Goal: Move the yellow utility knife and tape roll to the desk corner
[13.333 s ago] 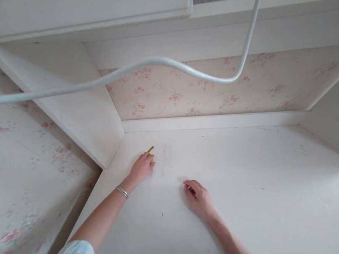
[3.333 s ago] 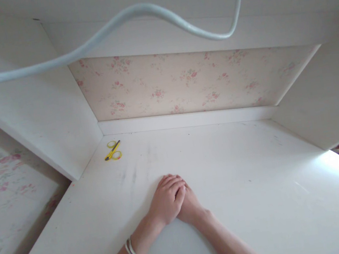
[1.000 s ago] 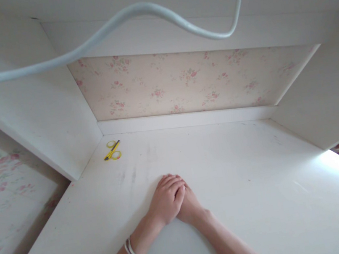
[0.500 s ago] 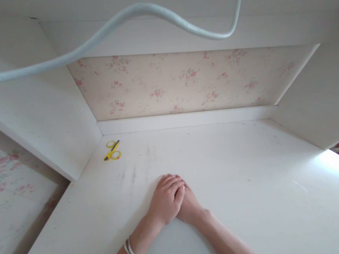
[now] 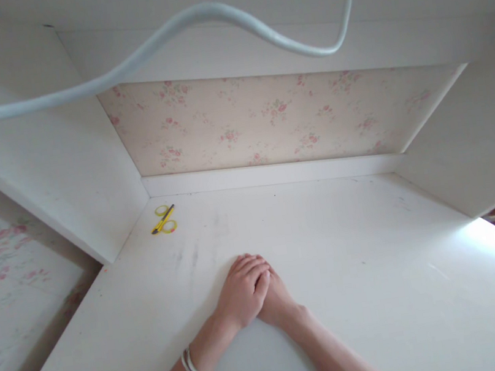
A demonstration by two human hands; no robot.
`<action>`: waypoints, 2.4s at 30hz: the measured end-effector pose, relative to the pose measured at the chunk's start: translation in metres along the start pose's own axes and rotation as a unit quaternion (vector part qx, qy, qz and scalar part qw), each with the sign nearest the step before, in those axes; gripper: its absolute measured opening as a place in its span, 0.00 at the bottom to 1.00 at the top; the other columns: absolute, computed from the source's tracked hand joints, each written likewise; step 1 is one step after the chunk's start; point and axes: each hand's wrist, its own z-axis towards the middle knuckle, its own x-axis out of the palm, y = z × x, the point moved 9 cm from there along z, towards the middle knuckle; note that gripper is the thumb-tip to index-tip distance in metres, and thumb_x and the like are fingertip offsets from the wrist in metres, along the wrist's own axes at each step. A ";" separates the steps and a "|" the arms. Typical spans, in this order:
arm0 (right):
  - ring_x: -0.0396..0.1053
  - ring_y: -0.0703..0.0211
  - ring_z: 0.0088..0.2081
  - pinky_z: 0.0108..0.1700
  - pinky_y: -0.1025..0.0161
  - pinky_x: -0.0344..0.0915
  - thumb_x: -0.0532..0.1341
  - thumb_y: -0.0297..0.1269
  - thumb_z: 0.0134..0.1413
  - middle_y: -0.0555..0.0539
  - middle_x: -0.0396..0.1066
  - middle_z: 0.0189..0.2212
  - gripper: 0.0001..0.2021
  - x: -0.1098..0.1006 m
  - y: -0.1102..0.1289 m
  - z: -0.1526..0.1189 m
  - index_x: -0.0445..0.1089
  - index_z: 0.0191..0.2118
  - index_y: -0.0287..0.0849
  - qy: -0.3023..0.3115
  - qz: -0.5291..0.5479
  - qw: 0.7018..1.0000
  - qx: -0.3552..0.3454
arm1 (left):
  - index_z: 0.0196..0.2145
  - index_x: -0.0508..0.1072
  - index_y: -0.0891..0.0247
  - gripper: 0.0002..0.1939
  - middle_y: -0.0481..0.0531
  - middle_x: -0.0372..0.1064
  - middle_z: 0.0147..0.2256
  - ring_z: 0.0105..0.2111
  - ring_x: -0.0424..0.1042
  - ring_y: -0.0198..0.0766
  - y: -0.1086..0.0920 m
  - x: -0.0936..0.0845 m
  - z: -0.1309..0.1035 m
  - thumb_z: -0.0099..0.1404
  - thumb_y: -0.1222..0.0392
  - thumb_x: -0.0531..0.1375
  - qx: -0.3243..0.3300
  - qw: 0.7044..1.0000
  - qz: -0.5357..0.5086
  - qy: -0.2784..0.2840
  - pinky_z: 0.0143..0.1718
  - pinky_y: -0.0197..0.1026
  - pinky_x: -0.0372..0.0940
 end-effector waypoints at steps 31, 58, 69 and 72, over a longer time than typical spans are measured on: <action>0.58 0.45 0.56 0.58 0.51 0.55 0.52 0.31 0.53 0.40 0.61 0.56 0.29 0.002 -0.001 0.000 0.51 0.62 0.39 0.006 0.005 1.000 0.006 | 0.43 0.73 0.57 0.15 0.49 0.70 0.47 0.51 0.64 0.37 -0.001 -0.002 0.000 0.67 0.61 0.47 0.003 1.000 0.005 -0.005 0.59 0.50 0.52; 0.57 0.45 0.57 0.59 0.50 0.54 0.53 0.32 0.53 0.40 0.59 0.57 0.29 0.000 -0.001 0.000 0.52 0.62 0.39 -0.008 0.013 1.000 0.006 | 0.44 0.72 0.56 0.16 0.49 0.70 0.46 0.50 0.65 0.37 -0.002 -0.003 0.000 0.67 0.61 0.47 0.003 1.000 0.005 -0.007 0.59 0.50 0.52; 0.58 0.45 0.56 0.58 0.50 0.55 0.53 0.32 0.53 0.41 0.60 0.56 0.29 -0.004 0.000 0.001 0.52 0.62 0.40 -0.015 0.024 1.000 0.009 | 0.43 0.73 0.57 0.16 0.50 0.70 0.47 0.50 0.64 0.38 -0.001 -0.001 -0.001 0.68 0.61 0.46 0.004 1.000 0.001 -0.005 0.59 0.51 0.52; 0.58 0.46 0.56 0.58 0.51 0.55 0.53 0.33 0.53 0.42 0.60 0.56 0.29 -0.002 -0.001 0.001 0.51 0.62 0.41 -0.007 0.014 1.000 0.013 | 0.43 0.73 0.57 0.16 0.49 0.70 0.47 0.50 0.64 0.37 -0.001 -0.001 -0.001 0.67 0.61 0.46 0.003 1.000 0.004 -0.005 0.59 0.50 0.52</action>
